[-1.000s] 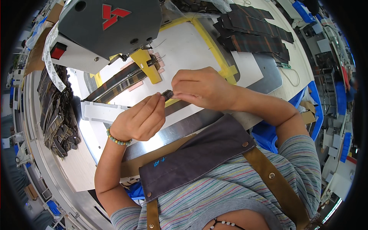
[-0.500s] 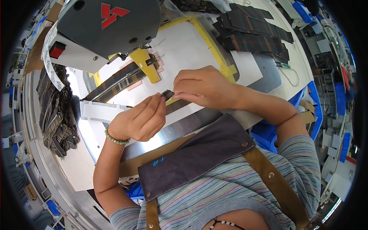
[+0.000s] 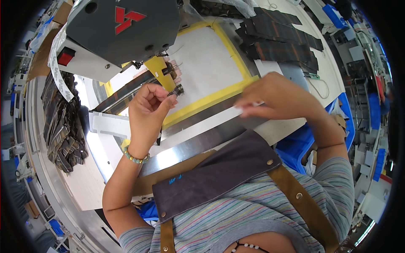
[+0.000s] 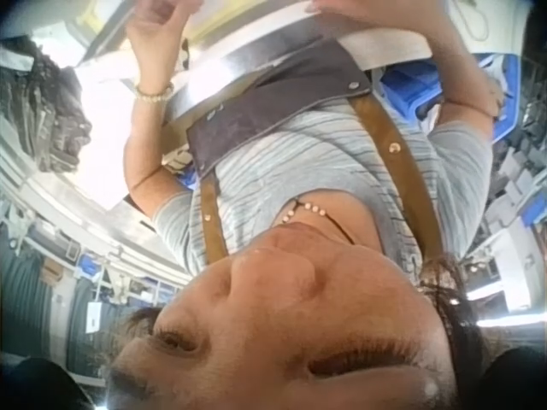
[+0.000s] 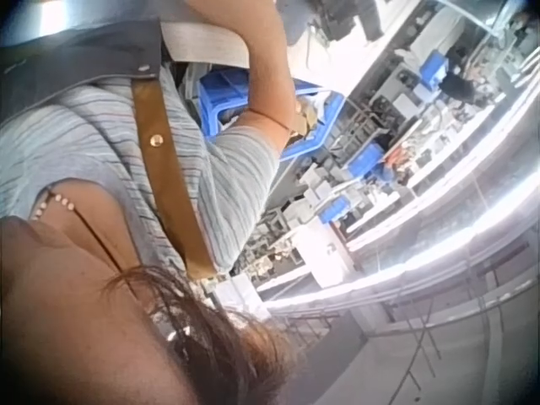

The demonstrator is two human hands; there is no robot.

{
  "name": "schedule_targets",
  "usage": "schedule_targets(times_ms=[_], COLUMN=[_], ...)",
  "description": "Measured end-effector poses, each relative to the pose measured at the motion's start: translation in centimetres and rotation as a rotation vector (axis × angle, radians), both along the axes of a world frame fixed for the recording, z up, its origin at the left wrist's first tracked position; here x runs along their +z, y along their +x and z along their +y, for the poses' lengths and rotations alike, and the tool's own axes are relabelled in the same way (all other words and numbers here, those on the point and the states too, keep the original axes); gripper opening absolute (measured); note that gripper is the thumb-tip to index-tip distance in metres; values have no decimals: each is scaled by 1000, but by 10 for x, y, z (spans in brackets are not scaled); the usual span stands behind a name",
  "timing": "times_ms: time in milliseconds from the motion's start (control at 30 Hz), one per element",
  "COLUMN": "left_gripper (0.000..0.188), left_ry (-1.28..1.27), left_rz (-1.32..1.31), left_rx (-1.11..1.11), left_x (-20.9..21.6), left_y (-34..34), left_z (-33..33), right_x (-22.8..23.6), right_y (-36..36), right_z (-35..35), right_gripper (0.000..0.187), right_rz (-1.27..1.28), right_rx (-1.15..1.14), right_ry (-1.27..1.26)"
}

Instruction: Assembling and sewing small leather strips into a template using an industrial sewing machine.

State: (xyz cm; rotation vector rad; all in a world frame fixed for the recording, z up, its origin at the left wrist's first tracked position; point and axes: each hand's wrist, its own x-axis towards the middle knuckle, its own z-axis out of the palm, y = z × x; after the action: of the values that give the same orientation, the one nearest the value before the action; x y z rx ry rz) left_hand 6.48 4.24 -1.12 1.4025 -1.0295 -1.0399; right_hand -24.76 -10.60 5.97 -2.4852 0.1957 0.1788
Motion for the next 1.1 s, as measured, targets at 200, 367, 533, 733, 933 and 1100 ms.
schedule_targets(times_ms=[200,367,533,733,933,1100], left_gripper=[14,14,15,16,18,17], left_ry=[14,26,49,84,112,114], left_rz=[87,105,110,157,162,168], left_rx=[16,13,-3,-31,-9,-36], left_x=[0,1,-3,-7,-7,-1], left_y=[-17,-21,-14,-13,-12,-23], left_z=[-3,1,4,1,3,-1], right_x=[-34,-67,-60,-55,-29,-48], right_y=[72,97,95,70,51,74], right_z=[22,22,21,6,-11,19], right_gripper=[28,23,9,12,23,19], right_rz=[-338,-459,-261,-324,-259,-533], right_rx=[-412,-365,-295,-279,-355,-366], right_ry=[75,-144,-262,-303,-37,-138])
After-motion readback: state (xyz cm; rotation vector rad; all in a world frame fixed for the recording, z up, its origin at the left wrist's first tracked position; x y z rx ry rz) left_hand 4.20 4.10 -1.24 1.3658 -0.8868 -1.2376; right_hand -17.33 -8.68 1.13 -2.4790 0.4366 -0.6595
